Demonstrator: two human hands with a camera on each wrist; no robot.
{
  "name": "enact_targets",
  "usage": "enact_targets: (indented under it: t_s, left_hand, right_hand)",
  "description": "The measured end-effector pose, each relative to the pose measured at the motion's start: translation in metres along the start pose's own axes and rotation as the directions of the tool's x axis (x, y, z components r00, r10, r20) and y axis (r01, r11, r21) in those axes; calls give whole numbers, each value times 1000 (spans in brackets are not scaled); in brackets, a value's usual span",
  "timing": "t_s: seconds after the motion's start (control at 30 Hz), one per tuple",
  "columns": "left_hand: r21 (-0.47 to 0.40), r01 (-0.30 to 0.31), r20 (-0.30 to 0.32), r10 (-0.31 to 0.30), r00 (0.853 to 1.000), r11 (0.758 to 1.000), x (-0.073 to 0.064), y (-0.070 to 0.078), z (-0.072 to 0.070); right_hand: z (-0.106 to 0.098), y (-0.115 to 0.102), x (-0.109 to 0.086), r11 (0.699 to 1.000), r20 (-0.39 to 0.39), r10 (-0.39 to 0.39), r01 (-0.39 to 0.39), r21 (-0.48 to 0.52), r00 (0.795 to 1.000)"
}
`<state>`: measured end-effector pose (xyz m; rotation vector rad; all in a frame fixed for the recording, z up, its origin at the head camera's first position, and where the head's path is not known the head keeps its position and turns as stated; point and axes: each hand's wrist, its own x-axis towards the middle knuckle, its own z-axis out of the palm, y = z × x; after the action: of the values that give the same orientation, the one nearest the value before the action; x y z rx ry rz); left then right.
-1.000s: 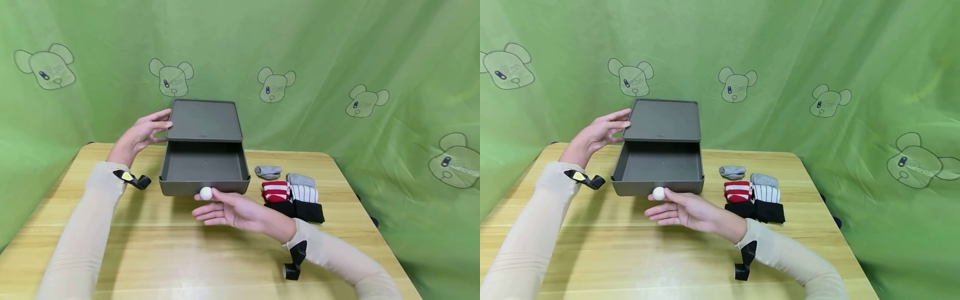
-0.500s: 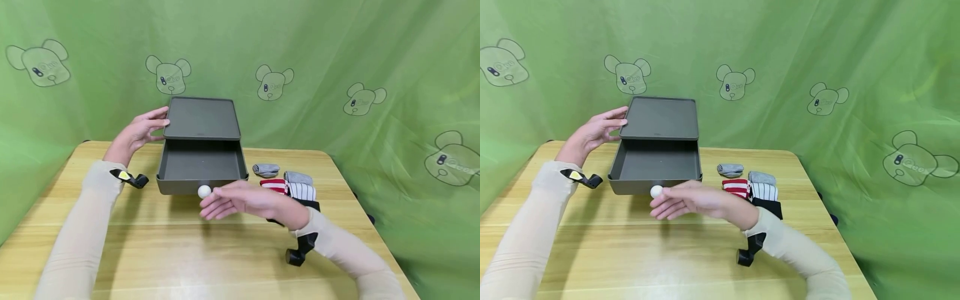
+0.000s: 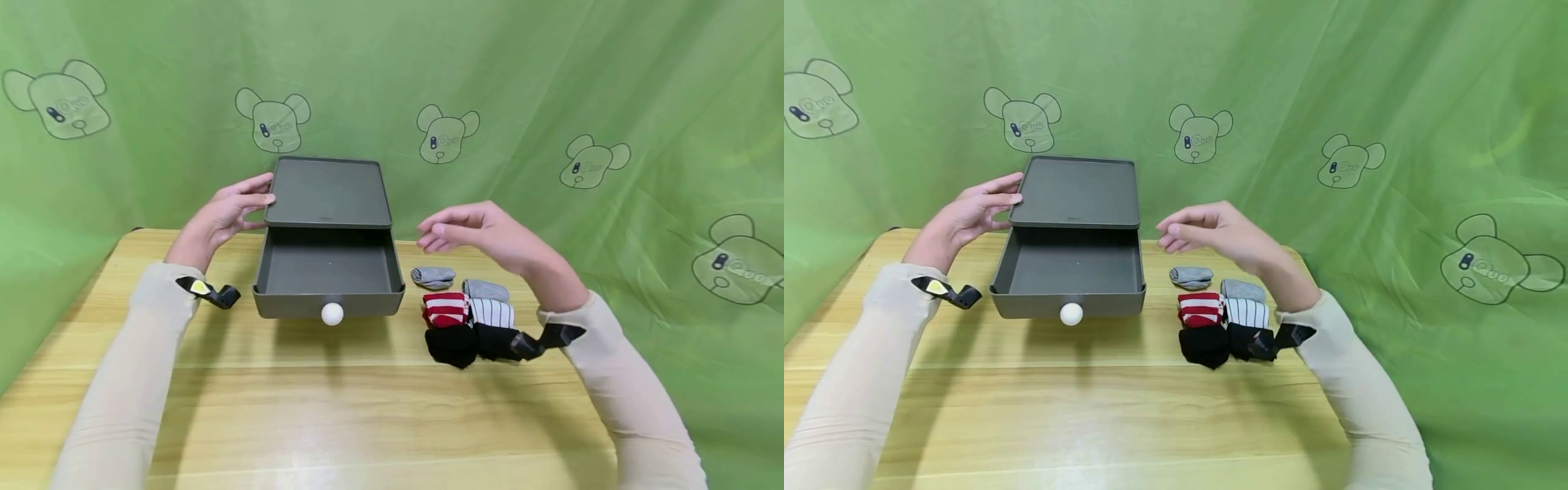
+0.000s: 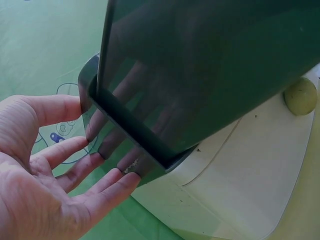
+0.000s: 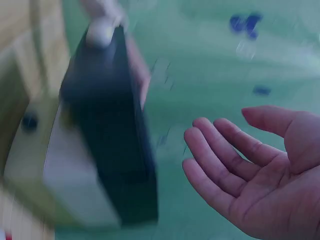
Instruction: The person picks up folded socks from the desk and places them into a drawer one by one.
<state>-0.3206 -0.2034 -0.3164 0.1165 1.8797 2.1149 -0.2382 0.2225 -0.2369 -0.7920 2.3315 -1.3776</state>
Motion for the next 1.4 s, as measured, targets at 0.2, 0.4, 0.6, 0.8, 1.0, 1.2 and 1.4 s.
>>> enact_targets:
  t_s: [0.2, 0.4, 0.6, 0.8, 1.0, 1.2, 1.4]
  left_hand:
    - [1, 4, -6, -4, 1000, 1000, -1, 1, -1]
    - [-1, 0, 0, 0, 1000, 1000, 0, 0, -2]
    - [3, -5, 0, 5, 1000, 1000, 1, -2, 1]
    - [-1, -5, -6, 5, 1000, 1000, 4, -4, 1]
    - [-16, -5, -4, 5, 1000, 1000, 5, -6, 1]
    - [-9, -9, 2, 9, 1000, 1000, 6, -6, 2]
    - [-12, -6, 1, 6, 1000, 1000, 5, -5, 1]
  right_hand:
    - [-37, 50, 32, 970, -118, 166, -184, -161, 979]
    - [-58, 110, 57, 914, -67, 258, -266, -306, 964]
    - [-61, 155, 72, 872, 46, 316, -271, -407, 948]
    - [-53, 176, 82, 825, 81, 378, -297, -480, 922]
    - [-47, 191, 86, 765, 40, 392, -302, -569, 919]
    - [-41, 200, 88, 717, 36, 395, -284, -636, 918]
    - [-37, 201, 89, 705, 41, 408, -286, -649, 912]
